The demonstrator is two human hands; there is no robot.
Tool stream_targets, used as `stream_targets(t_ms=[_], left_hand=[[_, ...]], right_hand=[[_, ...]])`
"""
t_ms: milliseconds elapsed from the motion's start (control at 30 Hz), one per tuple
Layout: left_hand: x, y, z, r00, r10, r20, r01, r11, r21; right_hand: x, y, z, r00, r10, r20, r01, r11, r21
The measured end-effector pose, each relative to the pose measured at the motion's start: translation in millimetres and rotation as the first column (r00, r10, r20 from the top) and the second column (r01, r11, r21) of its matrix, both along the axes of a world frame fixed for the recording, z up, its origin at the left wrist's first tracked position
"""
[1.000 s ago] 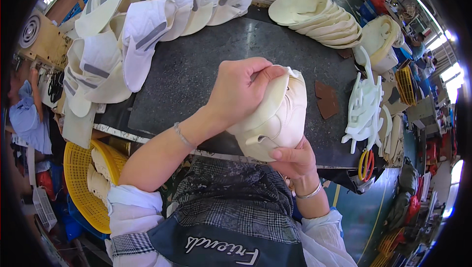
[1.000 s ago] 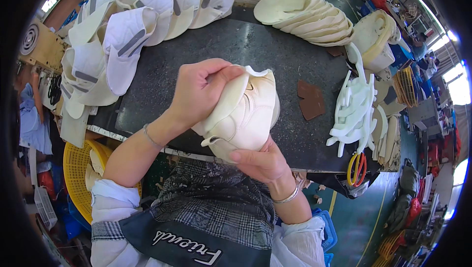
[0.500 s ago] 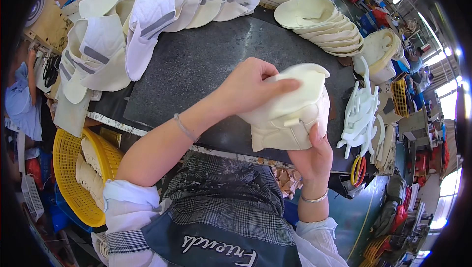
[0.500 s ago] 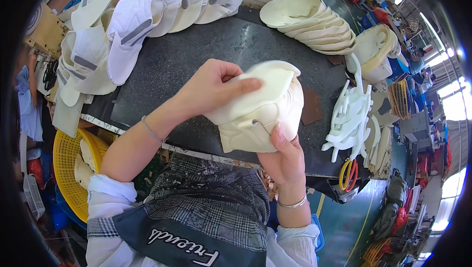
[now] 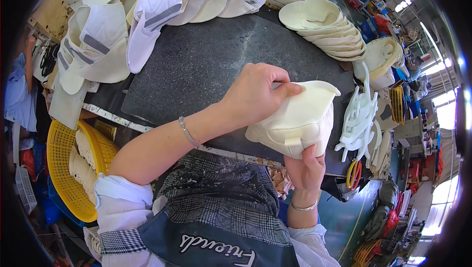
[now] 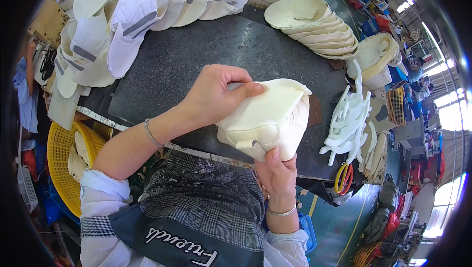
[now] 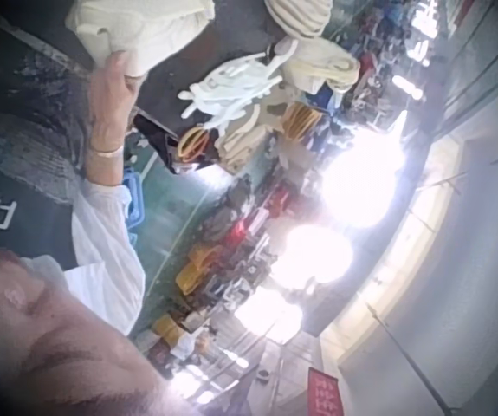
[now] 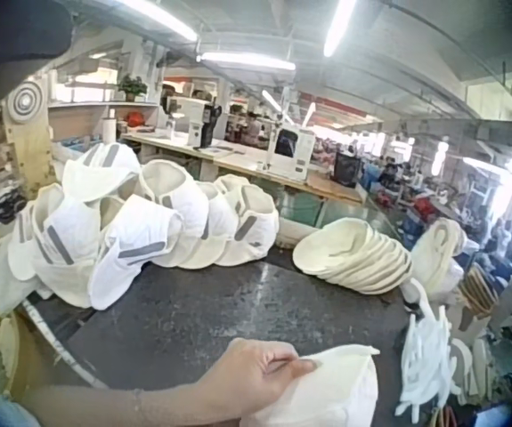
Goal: The person assembles shoe upper components by hand, inserting foam strips and lining pieces into the fabric shoe uppers, then folding and pressing the materials together to shape them.
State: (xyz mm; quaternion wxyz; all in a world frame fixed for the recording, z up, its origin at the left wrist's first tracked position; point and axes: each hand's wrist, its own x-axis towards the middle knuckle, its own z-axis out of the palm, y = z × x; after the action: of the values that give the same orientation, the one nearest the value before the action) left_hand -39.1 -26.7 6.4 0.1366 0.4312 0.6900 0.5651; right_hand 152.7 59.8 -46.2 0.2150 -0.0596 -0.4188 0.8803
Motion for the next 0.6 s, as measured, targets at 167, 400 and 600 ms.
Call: stream_targets(t_ms=[167,400,600], left_hand=[[15,-2,3,0.999,-0.040,-0.031,0.042,0.998,0.053],[15,-2,13,0.969,-0.230,0.091,0.237,0.969,-0.073],[5,-1,12,0.981,-0.183,-0.065,0.159,0.948,-0.274]], right_hand=[[2,5,-14,0.936,0.197,-0.291,-0.239,0.964,-0.117],[3,3,-11,0.911,0.247,-0.330,-0.293,0.951,-0.095],[-13,-5,15,0.997,0.061,-0.050,-0.062,0.998,-0.023]])
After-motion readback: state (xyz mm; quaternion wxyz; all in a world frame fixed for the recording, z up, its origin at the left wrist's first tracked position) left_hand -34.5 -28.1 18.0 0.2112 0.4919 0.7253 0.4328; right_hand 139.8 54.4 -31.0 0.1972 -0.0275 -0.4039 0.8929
